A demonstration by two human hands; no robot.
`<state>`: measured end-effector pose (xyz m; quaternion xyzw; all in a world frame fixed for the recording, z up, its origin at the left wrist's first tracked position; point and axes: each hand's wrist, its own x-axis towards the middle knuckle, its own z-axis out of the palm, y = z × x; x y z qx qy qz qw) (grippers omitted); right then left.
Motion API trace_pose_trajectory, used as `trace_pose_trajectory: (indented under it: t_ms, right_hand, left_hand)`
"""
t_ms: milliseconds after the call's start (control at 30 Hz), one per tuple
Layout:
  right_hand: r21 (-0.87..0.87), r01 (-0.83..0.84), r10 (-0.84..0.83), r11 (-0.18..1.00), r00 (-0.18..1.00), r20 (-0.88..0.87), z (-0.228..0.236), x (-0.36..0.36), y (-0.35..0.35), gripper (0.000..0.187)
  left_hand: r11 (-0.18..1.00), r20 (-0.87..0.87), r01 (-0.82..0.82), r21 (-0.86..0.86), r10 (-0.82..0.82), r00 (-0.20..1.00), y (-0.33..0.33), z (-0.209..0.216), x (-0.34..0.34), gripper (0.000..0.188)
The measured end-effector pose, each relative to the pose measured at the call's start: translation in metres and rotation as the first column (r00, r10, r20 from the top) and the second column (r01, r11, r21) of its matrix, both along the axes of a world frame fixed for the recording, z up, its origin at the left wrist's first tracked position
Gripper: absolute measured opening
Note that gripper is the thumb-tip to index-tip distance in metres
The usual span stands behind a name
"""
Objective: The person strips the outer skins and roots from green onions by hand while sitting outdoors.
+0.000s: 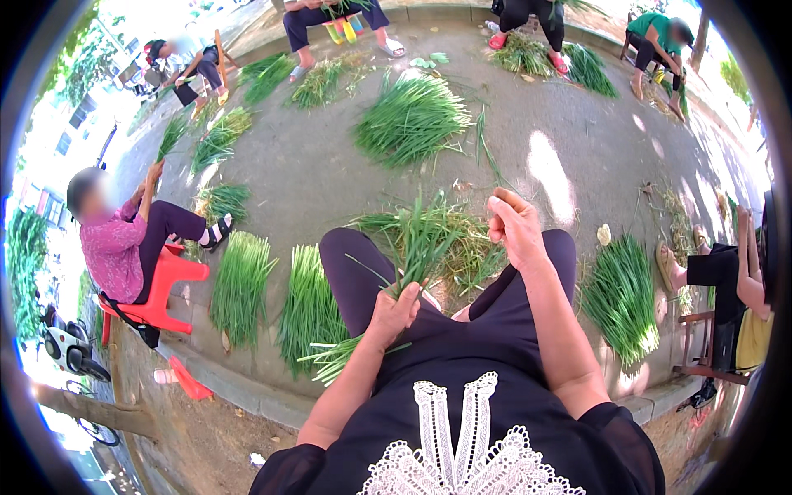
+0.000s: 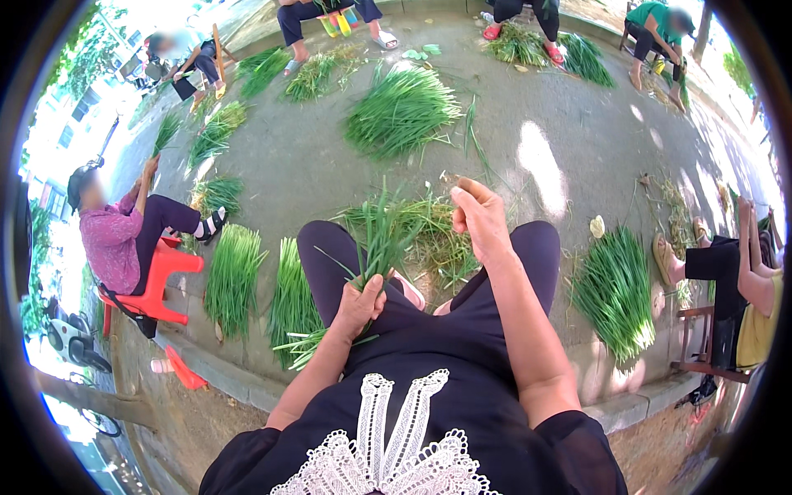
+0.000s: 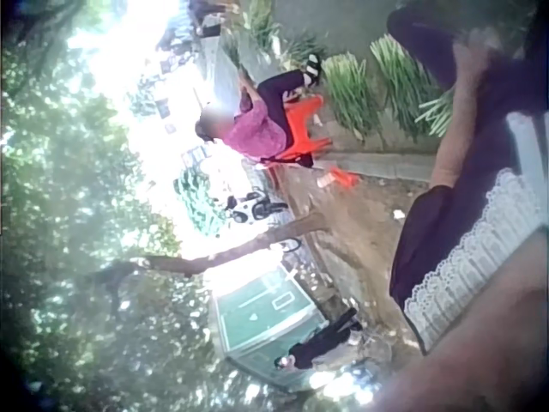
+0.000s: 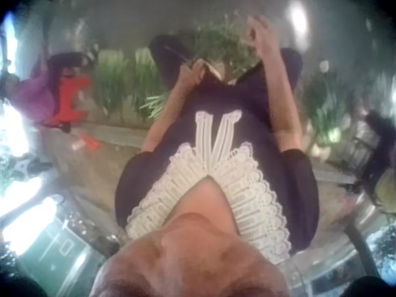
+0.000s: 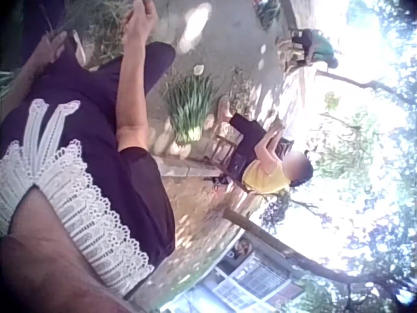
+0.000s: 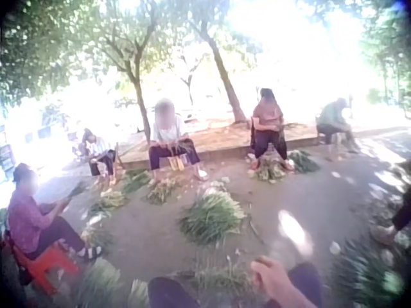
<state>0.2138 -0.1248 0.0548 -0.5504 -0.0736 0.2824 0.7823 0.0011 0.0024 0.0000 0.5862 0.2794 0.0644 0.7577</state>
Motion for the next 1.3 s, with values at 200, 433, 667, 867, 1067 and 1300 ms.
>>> trace_pose_trajectory:
  t_ms: [200,433,667,867,1067,1300]
  right_hand:
    - [-0.050,0.007,-0.006,0.999,1.000,0.017,-0.004,-0.007,0.003,0.029]
    - [-0.035,-0.014,0.014,0.999,1.000,0.000,0.004,0.000,0.003,0.032]
    - [-0.057,-0.032,0.034,0.998,0.999,0.032,0.007,-0.001,0.006,0.031]
    - [-0.040,-0.162,0.166,0.986,0.981,0.099,0.023,-0.003,0.015,0.034]
    - [-0.187,-0.415,0.453,0.890,0.848,0.276,0.038,-0.021,0.033,0.038]
    - [-0.625,-0.091,0.612,0.775,0.353,0.708,0.046,-0.030,0.057,0.046]
  left_hand:
    - [1.000,-0.033,0.022,0.013,-0.022,0.999,0.000,-0.002,0.000,0.031]
    - [0.987,-0.074,0.092,0.136,-0.082,0.994,-0.002,-0.008,-0.001,0.028]
    - [0.978,-0.065,0.103,0.183,-0.093,0.994,-0.004,-0.011,-0.001,0.029]
    - [0.967,-0.071,0.112,0.230,-0.098,0.993,-0.004,-0.016,-0.001,0.030]
    - [0.971,-0.078,0.100,0.218,-0.085,0.993,-0.006,-0.009,0.000,0.030]
    - [0.930,-0.087,0.147,0.337,-0.125,0.988,-0.004,-0.009,-0.002,0.031]
